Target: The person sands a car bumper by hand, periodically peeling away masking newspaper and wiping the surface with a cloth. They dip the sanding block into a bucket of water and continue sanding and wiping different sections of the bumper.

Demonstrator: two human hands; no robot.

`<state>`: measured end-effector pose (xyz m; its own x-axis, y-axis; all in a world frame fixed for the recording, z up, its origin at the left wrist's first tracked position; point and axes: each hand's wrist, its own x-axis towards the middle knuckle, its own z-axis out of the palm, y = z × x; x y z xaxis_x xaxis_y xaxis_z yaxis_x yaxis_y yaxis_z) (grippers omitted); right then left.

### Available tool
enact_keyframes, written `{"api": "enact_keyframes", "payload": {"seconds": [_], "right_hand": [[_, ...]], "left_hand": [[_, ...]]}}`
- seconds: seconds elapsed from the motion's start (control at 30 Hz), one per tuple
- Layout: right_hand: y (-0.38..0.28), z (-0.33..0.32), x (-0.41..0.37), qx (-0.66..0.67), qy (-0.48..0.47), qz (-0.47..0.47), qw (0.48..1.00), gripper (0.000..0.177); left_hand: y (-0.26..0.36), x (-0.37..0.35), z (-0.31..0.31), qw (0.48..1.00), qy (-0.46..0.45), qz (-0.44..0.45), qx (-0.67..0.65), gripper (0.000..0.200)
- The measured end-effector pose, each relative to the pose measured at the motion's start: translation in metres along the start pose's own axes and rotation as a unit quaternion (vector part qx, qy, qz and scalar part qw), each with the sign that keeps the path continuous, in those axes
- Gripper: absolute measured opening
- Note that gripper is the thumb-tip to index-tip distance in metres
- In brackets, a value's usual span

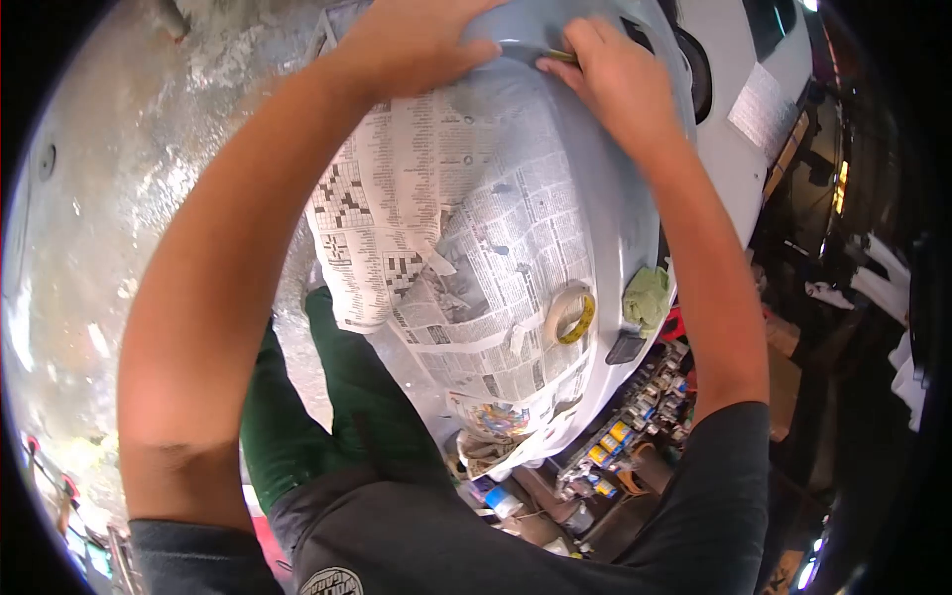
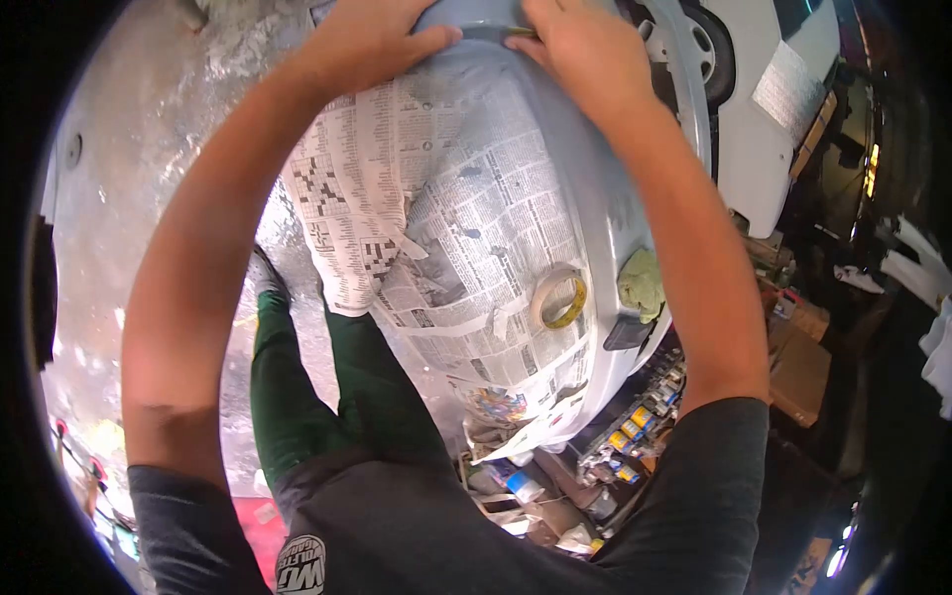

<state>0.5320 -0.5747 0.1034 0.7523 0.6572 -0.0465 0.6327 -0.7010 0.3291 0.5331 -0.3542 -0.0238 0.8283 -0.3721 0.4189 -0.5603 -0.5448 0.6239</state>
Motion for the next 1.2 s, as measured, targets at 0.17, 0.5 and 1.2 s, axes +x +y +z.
{"api": "enact_keyframes", "payload": {"seconds": [0.17, 0.5, 1.2], "right_hand": [[-0.029, -0.087, -0.123, 0.123, -0.074, 0.310, 0.940, 0.041], [-0.327, -0.157, -0.354, 0.526, -0.209, 0.649, 0.509, 0.040], [-0.231, -0.119, -0.127, 0.561, 0.077, 0.733, 0.377, 0.031]], "left_hand": [[0.027, 0.027, -0.012, 0.991, -0.011, -0.002, 0.133, 0.056], [0.083, 0.133, -0.011, 0.915, -0.186, 0.270, 0.234, 0.075], [-0.054, 0.041, -0.065, 0.968, -0.245, 0.053, 0.003, 0.099]]}}
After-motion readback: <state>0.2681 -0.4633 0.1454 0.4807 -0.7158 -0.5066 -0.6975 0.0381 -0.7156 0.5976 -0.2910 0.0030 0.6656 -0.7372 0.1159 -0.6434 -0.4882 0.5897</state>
